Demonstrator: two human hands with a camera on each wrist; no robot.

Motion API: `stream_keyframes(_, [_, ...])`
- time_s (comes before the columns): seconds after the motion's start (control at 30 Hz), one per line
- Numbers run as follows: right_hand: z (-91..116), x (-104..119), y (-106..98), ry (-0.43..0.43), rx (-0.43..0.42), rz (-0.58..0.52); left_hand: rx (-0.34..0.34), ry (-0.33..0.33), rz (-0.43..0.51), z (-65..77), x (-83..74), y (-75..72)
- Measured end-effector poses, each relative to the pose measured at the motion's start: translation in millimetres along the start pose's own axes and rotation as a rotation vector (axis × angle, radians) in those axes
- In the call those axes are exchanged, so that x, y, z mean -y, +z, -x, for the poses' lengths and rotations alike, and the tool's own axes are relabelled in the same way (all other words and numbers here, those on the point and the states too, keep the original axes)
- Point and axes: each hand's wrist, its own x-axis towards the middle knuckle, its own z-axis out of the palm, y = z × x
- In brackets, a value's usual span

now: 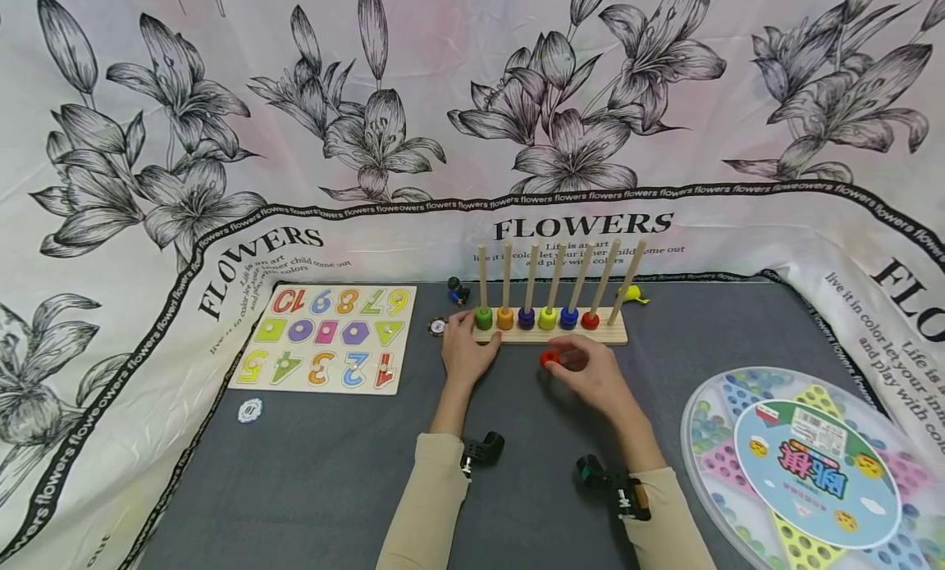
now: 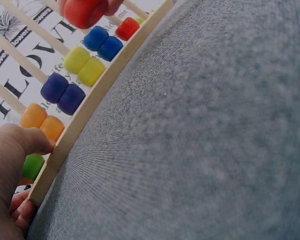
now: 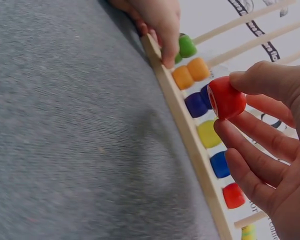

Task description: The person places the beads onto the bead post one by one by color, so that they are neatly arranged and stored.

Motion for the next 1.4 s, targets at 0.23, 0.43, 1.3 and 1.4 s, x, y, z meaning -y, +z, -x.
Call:
stream_keyframes(0.23, [-7,6,-13,-0.01,-0.039,0.011,-0.001,-0.002,-0.007,-0.7,0.0,1.0])
stream_keyframes(0.43, [-14,13,-23,-0.053,-0.056,0.005,0.004,-0.004,-0.001,-0.5,0.5,1.9])
stream_keyframes(1.3, [-38,47,-68,-0.261,-0.301,0.093,-0.003,-0.019,-0.008,-2.3,1.8,3.9])
stream_keyframes(1.4, [-40,51,-73,-0.266,-0.32,0.099,0.0,-0.021,-0.008,-2.6,0.4,3.2])
